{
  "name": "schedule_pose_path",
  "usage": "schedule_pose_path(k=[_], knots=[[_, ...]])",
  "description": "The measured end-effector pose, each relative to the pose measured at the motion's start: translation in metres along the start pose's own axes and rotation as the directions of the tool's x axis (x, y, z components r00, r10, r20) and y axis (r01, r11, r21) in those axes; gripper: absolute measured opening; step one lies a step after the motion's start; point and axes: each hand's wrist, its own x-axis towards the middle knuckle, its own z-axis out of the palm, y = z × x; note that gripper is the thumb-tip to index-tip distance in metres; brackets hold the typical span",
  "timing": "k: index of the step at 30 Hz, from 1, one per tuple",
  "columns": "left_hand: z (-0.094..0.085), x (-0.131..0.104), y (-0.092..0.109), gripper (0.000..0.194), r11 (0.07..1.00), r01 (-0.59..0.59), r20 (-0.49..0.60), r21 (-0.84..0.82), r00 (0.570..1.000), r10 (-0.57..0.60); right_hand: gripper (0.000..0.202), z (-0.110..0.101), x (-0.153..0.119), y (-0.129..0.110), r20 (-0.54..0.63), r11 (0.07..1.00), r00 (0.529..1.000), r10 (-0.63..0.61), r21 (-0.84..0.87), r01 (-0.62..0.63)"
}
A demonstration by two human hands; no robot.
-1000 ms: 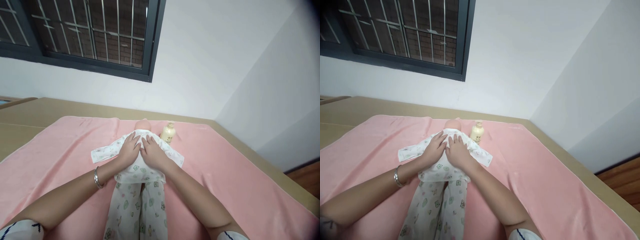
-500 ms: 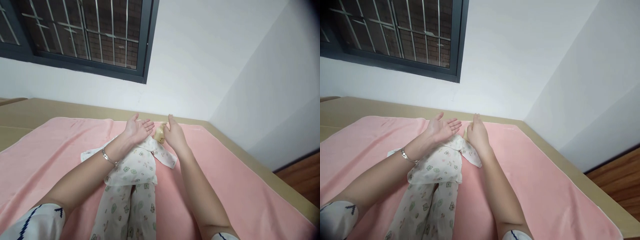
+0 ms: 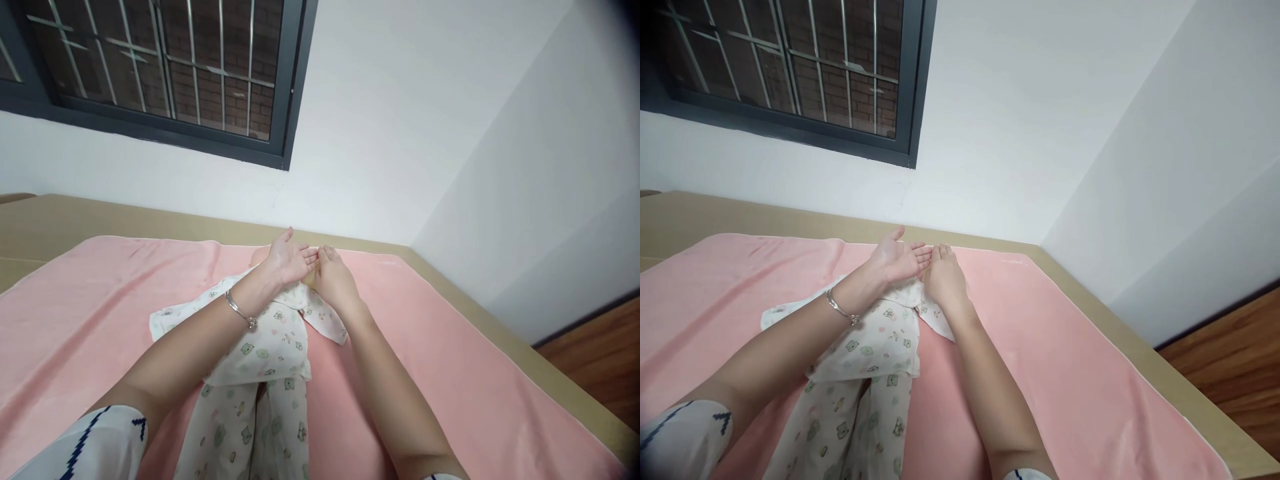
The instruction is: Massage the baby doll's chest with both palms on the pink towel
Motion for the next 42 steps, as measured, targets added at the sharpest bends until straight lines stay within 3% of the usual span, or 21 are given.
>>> schedule_pose_path(k=[7,15,21,24,26,28,31,33,36,38,42], knots=[[-0.007,-0.016,0.0,0.078,0.998,0.001,0.032,-0.061,0.999,0.001,0.063,0.006,-0.004,-0.009,0.007,0.985,1.0,-0.006,-0.173,0.007],[-0.028,-0.088,-0.003,0.075,1.0,0.016,0.009,-0.006,1.0,-0.016,0.071,0.007,-0.01,-0.016,0.035,0.962,0.999,0.021,-0.274,-0.011],[-0.042,-0.125,0.001,0.074,0.998,0.052,-0.067,0.018,0.996,-0.051,0.066,0.004,-0.013,-0.023,0.054,0.966,0.997,0.054,-0.256,-0.038],[-0.042,-0.133,0.005,0.072,0.998,0.022,-0.167,0.057,0.986,-0.012,0.062,0.0,-0.009,-0.022,0.097,0.982,0.99,0.102,-0.169,-0.085],[-0.042,-0.136,0.007,0.07,0.998,0.01,-0.212,0.069,0.977,0.005,0.063,-0.006,-0.011,-0.026,0.058,0.992,0.992,0.107,-0.079,-0.103],[-0.04,-0.139,0.007,0.069,0.999,0.014,-0.213,0.048,0.977,-0.003,0.062,-0.013,-0.02,-0.038,-0.009,0.999,0.999,0.046,0.027,-0.046],[-0.037,-0.146,0.004,0.068,0.999,0.031,-0.114,-0.025,0.993,-0.033,0.062,-0.023,-0.048,-0.067,-0.013,0.964,0.983,-0.181,0.198,0.18],[-0.036,-0.152,0.003,0.067,0.995,0.048,0.038,-0.084,0.998,-0.045,0.065,-0.025,-0.07,-0.088,0.004,0.906,0.931,-0.365,0.232,0.354],[-0.037,-0.163,0.002,0.071,0.989,0.064,0.224,-0.136,0.974,-0.032,0.079,-0.021,-0.097,-0.111,-0.074,0.787,0.81,-0.581,0.201,0.583],[-0.037,-0.17,0.002,0.075,0.99,0.066,0.244,-0.127,0.969,-0.033,0.09,-0.019,-0.109,-0.119,-0.135,0.739,0.761,-0.634,0.184,0.648],[-0.032,-0.179,-0.004,0.073,0.995,0.035,0.207,-0.093,0.978,-0.015,0.097,-0.021,-0.118,-0.121,-0.211,0.711,0.733,-0.646,0.183,0.679]])
